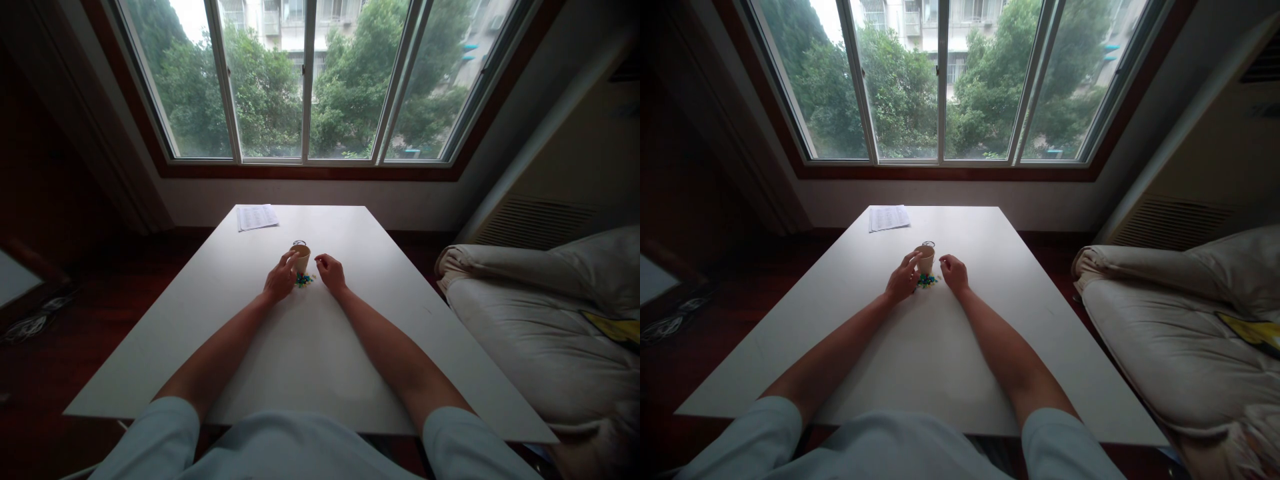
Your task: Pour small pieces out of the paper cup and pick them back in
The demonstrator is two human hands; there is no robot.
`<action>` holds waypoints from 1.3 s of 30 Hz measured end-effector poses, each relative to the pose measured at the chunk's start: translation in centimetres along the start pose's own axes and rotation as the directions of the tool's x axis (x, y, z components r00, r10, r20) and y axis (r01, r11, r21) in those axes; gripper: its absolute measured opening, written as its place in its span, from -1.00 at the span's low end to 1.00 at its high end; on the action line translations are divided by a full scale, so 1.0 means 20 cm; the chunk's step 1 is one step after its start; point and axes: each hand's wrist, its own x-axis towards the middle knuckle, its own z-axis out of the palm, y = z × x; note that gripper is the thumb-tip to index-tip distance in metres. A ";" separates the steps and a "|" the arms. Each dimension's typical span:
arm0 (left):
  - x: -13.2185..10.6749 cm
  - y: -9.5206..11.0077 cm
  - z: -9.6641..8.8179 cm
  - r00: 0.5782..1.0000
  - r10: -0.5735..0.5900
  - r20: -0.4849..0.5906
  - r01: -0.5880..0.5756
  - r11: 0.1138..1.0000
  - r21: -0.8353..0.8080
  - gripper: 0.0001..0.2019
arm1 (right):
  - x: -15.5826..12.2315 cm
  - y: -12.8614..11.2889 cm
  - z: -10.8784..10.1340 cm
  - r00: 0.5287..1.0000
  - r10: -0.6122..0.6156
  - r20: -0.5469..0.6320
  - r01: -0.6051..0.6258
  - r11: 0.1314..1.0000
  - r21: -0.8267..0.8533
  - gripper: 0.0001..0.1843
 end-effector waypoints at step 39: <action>0.00 -0.09 0.00 0.941 -0.179 0.288 0.113 0.966 0.234 -0.73 | -0.02 0.03 0.02 0.928 -0.064 0.367 0.098 0.992 -0.074 -0.80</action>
